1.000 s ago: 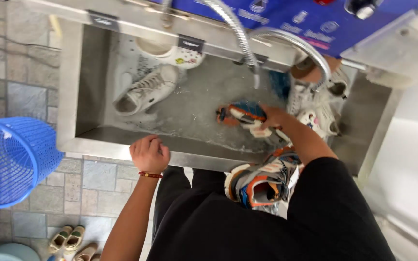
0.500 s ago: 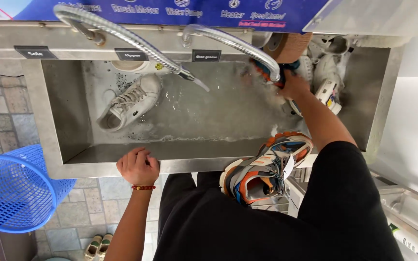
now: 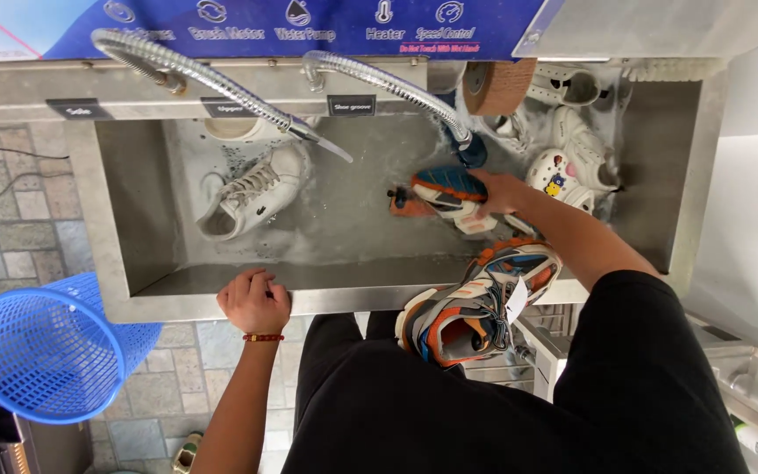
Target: Cleaning and preparing a pair of sneakers for repair, including removing laces and washing in a specialized sink.
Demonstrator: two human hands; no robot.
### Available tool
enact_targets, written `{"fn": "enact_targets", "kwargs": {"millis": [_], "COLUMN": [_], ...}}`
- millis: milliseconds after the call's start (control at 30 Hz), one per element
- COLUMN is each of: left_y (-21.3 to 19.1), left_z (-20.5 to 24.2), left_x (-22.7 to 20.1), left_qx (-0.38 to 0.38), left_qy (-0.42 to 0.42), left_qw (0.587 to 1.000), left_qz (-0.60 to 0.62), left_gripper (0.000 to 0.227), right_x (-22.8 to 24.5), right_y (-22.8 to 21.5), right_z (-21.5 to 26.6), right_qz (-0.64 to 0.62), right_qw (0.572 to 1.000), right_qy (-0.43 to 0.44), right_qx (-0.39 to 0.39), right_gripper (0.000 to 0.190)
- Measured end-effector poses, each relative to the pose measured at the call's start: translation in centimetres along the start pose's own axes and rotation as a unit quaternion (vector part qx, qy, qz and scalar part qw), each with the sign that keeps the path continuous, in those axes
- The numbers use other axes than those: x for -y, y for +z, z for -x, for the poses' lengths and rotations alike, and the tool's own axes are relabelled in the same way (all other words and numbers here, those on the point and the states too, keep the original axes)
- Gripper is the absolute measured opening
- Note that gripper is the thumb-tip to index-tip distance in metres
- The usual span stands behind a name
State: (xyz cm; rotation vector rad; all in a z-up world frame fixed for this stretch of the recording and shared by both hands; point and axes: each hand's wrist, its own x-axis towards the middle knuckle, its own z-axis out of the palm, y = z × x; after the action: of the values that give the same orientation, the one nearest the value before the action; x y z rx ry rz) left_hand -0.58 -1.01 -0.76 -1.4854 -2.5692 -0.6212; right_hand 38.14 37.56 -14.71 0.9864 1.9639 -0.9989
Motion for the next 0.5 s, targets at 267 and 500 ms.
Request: {"fn": "enact_targets", "kwargs": {"millis": [267,500], "left_y": [-0.2,0.3], "left_z": [-0.1,0.1], "left_x": [-0.1,0.2], "left_qx": [0.012,0.006], "left_qy": [-0.006,-0.012], "left_qw": [1.000,1.000], "left_qz": [0.009,0.014], "left_gripper": [0.006,0.006], "right_x": [0.2,-1.1], "right_y": [-1.5,-6.6], "right_z": [1.0,7.5], "right_qz": [0.139,-0.056], "right_qw": [0.981,0.966], "right_qy": [-0.082,0.116], "right_qx": [-0.109,-0.223], "right_gripper": [0.088,0.050]}}
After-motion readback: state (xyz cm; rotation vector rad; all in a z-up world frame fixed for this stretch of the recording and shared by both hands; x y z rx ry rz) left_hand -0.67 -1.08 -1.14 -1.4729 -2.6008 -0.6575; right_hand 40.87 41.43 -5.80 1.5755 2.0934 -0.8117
